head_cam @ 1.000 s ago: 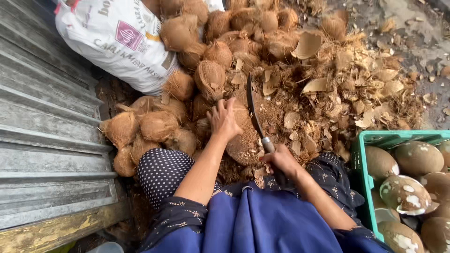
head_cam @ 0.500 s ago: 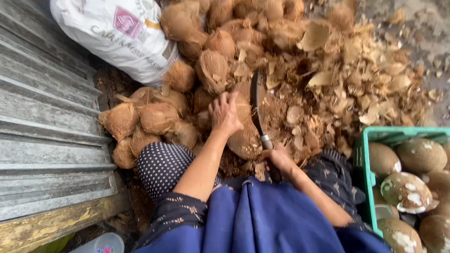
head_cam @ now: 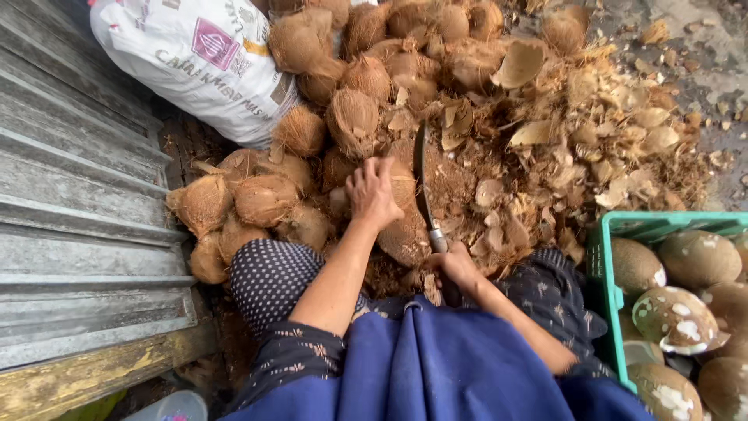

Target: The person scrapes and trims the outer shell of coconuts using a curved blade, placing finished coconuts into a green crate.

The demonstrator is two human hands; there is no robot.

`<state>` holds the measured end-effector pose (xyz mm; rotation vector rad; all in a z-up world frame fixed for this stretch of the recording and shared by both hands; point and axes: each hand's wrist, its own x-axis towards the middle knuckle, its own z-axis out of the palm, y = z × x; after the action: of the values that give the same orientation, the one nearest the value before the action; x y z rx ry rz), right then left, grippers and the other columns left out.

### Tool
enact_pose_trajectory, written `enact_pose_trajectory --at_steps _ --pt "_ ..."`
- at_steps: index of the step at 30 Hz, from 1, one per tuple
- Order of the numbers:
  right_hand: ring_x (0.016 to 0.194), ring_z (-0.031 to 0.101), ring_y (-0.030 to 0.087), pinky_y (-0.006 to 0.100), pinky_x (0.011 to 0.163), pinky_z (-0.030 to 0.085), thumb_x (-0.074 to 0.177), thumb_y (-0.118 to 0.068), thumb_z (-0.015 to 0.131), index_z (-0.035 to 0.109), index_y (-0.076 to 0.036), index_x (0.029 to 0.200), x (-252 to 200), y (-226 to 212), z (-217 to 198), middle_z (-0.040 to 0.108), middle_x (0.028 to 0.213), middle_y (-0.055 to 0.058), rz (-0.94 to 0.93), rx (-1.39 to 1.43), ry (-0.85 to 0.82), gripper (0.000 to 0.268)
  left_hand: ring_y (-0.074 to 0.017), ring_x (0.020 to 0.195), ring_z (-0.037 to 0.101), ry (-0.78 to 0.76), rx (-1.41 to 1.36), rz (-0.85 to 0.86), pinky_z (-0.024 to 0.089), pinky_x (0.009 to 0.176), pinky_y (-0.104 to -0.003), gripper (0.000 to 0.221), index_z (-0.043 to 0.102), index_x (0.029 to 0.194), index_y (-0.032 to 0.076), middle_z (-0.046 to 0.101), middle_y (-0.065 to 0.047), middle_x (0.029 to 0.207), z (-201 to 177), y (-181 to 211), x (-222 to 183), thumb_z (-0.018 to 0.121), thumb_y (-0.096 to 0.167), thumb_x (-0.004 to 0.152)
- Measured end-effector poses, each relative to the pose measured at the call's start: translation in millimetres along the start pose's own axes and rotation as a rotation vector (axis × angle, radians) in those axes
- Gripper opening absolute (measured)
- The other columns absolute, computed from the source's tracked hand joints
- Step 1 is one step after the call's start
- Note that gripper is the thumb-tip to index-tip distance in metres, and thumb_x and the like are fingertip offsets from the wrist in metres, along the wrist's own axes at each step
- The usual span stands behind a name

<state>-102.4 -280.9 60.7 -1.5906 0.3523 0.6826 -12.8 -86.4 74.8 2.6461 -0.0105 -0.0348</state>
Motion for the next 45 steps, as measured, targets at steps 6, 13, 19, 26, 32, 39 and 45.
enact_pose_trajectory --at_steps 6,13,19,26,32,39,45 --pt "0.034 0.060 0.022 0.030 0.039 0.046 0.074 -0.002 0.077 0.065 0.002 0.073 -55.1 -95.1 -37.9 0.061 0.047 0.014 -0.643 0.022 0.041 0.013 -0.0452 0.119 0.056 0.029 -0.129 -0.040 0.043 0.100 -0.067 0.113 0.037 0.143 0.024 0.047 -0.017 0.130 -4.6 -15.6 5.3 0.094 0.012 0.046" --pt "0.055 0.065 0.032 0.041 0.071 0.047 0.069 -0.023 0.079 0.067 -0.008 0.074 0.6 -27.8 10.8 0.063 0.052 0.013 -0.073 -0.272 0.106 0.020 -0.0425 0.118 0.058 0.020 -0.188 -0.075 0.049 0.098 -0.060 0.114 0.036 0.142 0.023 0.045 -0.019 0.133 -7.9 -14.6 -1.6 0.095 0.014 0.045" --pt "0.036 0.052 0.022 0.033 0.038 0.045 0.079 0.009 0.070 0.058 0.008 0.092 -29.6 -53.0 -0.9 0.060 0.059 0.018 -0.167 -0.042 -0.053 0.017 -0.0447 0.118 0.057 0.028 -0.280 -0.093 0.050 0.095 -0.061 0.111 0.040 0.140 0.021 0.047 -0.018 0.128 -10.2 -24.0 3.0 0.095 0.010 0.044" --pt "0.042 0.055 0.019 0.028 0.047 0.045 0.079 -0.003 0.078 0.061 -0.008 0.067 -22.5 -64.3 -5.0 0.061 0.055 0.010 -1.197 0.075 0.162 0.022 -0.0474 0.119 0.056 0.028 -0.289 -0.086 0.051 0.094 -0.062 0.109 0.040 0.140 0.020 0.047 -0.020 0.129 -10.7 -28.4 5.9 0.093 0.011 0.045" --pt "0.032 0.055 0.023 0.035 0.038 0.044 0.068 0.001 0.071 0.059 0.005 0.074 0.5 -19.8 5.3 0.055 0.047 0.015 -0.027 -0.013 -0.084 0.015 -0.0425 0.121 0.057 -0.020 -0.038 -0.065 0.046 0.102 -0.062 0.108 0.044 0.140 0.020 0.049 -0.017 0.131 -11.5 -16.6 7.4 0.092 0.012 0.043" --pt "0.039 0.062 0.023 0.033 0.043 0.052 0.073 0.003 0.075 0.063 0.000 0.079 -33.1 -73.5 -14.7 0.066 0.058 0.017 -0.868 0.114 0.004 0.013 -0.0425 0.117 0.058 0.003 -0.232 -0.129 0.052 0.095 -0.056 0.108 0.042 0.140 0.019 0.049 -0.019 0.128 -14.4 -23.9 -1.9 0.092 0.009 0.045" --pt "0.035 0.059 0.022 0.034 0.041 0.047 0.074 -0.008 0.074 0.062 0.001 0.072 7.6 -5.7 6.9 0.059 0.046 0.013 -0.322 -0.027 -0.010 0.015 -0.0423 0.117 0.057 0.027 -0.186 -0.094 0.053 0.092 -0.055 0.108 0.044 0.139 0.019 0.049 -0.019 0.128 -11.8 -18.8 2.9 0.093 0.008 0.044"
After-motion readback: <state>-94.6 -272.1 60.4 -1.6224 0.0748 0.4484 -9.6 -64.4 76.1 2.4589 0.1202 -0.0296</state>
